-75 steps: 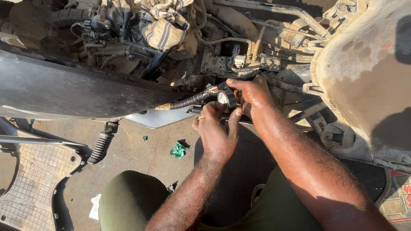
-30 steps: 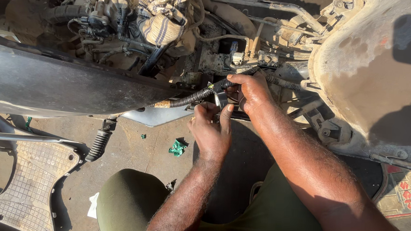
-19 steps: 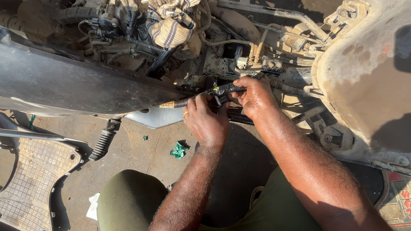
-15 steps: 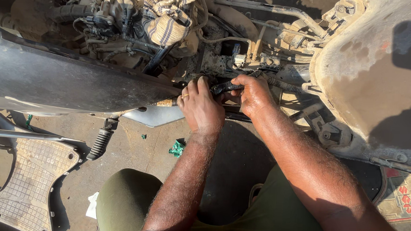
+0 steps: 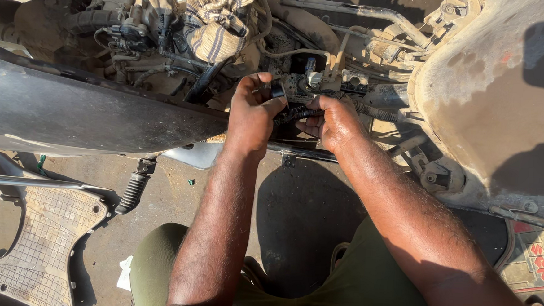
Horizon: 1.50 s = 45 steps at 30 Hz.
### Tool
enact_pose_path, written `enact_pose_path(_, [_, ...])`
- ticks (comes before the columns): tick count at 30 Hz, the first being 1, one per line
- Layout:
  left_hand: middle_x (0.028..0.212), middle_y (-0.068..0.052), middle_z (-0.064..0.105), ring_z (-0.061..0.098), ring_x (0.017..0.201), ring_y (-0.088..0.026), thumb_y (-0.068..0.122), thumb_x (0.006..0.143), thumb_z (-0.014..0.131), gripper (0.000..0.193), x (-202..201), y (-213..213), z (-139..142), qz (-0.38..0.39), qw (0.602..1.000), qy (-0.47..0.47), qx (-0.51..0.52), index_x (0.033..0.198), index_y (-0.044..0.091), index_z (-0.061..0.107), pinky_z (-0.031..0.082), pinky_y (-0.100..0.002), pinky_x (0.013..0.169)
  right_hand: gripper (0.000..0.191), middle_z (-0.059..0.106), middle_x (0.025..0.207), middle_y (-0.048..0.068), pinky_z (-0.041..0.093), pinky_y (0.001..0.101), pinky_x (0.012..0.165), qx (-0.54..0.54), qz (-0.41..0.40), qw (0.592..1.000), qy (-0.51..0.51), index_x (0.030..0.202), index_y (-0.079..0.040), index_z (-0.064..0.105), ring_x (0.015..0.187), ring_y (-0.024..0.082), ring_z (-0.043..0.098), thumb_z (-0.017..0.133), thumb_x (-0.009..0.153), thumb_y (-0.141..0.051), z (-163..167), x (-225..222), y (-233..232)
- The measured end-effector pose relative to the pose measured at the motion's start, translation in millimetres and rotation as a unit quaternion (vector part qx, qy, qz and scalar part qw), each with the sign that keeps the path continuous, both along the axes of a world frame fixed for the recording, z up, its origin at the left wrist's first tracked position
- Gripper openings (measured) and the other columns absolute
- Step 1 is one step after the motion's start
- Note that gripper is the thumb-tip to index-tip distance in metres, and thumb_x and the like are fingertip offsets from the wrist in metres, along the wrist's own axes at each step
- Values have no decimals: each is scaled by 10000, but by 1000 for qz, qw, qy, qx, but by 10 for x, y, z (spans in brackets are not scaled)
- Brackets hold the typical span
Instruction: The person kneels beside a scooter and works on the exposed wiring harness near the engine. They strip wire ends, connect them, and wrap the connections with electrical tape. The person then secures the wires into a protective conduit and routes the harness along the frame.
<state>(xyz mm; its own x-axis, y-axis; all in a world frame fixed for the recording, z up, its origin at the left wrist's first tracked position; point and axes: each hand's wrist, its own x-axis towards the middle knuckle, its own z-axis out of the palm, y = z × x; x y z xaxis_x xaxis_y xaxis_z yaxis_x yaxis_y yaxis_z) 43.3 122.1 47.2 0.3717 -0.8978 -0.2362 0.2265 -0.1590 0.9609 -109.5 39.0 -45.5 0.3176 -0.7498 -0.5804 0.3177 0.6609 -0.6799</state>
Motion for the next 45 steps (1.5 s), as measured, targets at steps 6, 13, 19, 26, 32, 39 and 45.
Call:
enact_pose_path(6, [967,-44,600,587,901,-97,86,1032,694,213,-471,515,-579,103,981,48,-154,1079,50,489,517,-236,815,139,626,910,143,666,431,638,-11,-22,1000,6,992,-3,621,638,239,654,624,869,-69,29,2,30])
enact_pose_path(13, [790,-33,608,573,684,-94,163,915,793,266,-593,617,-850,111,989,-93,38,893,66,546,498,-260,611,221,598,916,112,598,345,588,3,-44,999,3,998,-29,627,678,187,593,705,791,-24,-107,-7,11])
enact_pose_path(19, [1027,-154,635,685,782,-276,190,738,893,446,-473,462,-584,150,828,-541,20,1036,43,595,546,-375,622,246,566,988,120,524,331,566,-2,-54,998,9,1006,-24,620,756,209,598,713,779,-45,-172,33,-26])
enact_pose_path(26, [981,-117,707,741,722,-246,100,954,672,586,-371,162,-319,-56,709,-679,181,1506,35,486,600,-423,654,379,476,1105,146,621,373,650,26,-49,997,51,1149,-17,590,739,201,529,679,783,-61,41,18,34])
enact_pose_path(32, [960,-101,771,723,888,-226,84,828,722,623,-234,7,-233,-138,741,-616,229,1426,180,575,582,-391,827,322,504,1032,166,689,494,746,23,-33,999,30,1120,-2,552,740,230,586,636,821,-86,96,9,60])
enact_pose_path(39, [909,-106,742,633,721,-128,-22,850,719,370,73,50,-319,9,999,24,43,1220,-44,712,525,-276,649,181,581,966,146,695,488,767,15,-31,999,20,1002,-25,559,770,225,667,581,845,-112,29,18,87])
enact_pose_path(45, [809,-38,583,494,671,-94,64,962,762,218,-106,616,-524,157,977,115,-89,992,77,547,393,-239,581,194,522,947,115,706,461,714,9,-58,998,16,977,-20,568,677,160,500,646,814,-91,-65,45,10])
